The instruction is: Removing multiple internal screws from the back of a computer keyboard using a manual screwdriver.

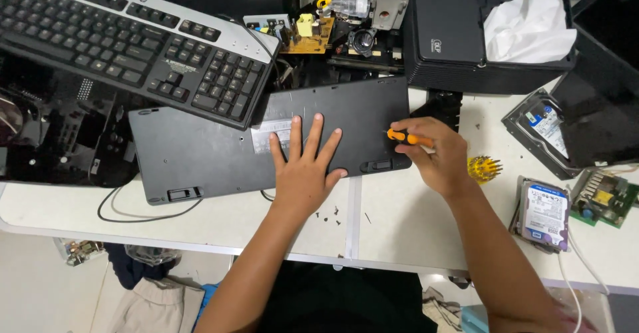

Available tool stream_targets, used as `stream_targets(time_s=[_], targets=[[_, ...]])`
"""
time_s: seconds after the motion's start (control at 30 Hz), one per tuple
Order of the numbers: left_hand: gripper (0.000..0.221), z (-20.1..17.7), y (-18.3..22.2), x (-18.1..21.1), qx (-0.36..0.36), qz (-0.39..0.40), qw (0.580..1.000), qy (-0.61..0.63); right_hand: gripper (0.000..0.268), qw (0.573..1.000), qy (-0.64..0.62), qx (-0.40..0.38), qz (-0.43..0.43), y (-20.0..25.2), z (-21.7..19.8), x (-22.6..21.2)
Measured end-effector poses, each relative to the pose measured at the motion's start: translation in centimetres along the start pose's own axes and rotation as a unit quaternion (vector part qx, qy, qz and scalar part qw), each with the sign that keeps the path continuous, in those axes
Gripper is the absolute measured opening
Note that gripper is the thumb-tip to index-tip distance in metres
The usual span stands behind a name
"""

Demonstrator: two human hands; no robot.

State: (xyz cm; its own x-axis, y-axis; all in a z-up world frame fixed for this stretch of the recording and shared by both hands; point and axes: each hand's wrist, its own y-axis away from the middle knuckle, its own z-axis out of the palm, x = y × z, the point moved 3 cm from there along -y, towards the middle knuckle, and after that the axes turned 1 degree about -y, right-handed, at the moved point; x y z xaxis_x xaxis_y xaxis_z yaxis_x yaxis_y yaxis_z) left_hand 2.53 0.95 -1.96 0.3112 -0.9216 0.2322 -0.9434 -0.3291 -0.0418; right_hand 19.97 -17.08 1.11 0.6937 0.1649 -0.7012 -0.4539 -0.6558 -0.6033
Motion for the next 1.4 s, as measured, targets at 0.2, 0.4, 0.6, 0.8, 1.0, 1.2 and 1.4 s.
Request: stream_targets(time_s=[0.2,0.4,0.6,0.8,1.0,1.2,1.4], targets=[[0.073,-0.3,-0.3,0.0,0.005,0.000,1.000,-0.006,0.020,0.997,-0.020,0.003,-0.072,-1.0,-0.1,-1.2],[0.072,-0.4,-0.1,0.0,0.010,-0.002,1.000,-0.002,0.028,0.986,0.073,0.049,-0.144,-0.3,0.3,-0.7],[0.071,-0.4,-0.1,-0.1,0.010,0.001,1.000,0.008,0.028,0.959,0.166,0.115,-0.197,0.1,0.0,-0.8],[0.071,-0.6,-0.1,0.2,0.017,0.001,1.000,0.009,0.024,0.960,0.140,0.092,-0.223,-1.2,0.5,-3.0],[0.069,-2.1,-0.9,1.6,0.019,-0.009,0.998,0.062,0.019,0.960,0.133,0.090,-0.230,-1.1,0.1,-2.6],[0.063,-1.1,-2.0,3.2,0.074,0.031,0.993,0.087,0.021,0.966,0.117,0.133,-0.189,-0.4,-0.8,-2.2],[0.063,-0.7,-2.0,3.4,0.095,0.061,0.989,0.098,0.016,0.967,0.118,0.129,-0.186,-1.3,-1.0,-3.7]])
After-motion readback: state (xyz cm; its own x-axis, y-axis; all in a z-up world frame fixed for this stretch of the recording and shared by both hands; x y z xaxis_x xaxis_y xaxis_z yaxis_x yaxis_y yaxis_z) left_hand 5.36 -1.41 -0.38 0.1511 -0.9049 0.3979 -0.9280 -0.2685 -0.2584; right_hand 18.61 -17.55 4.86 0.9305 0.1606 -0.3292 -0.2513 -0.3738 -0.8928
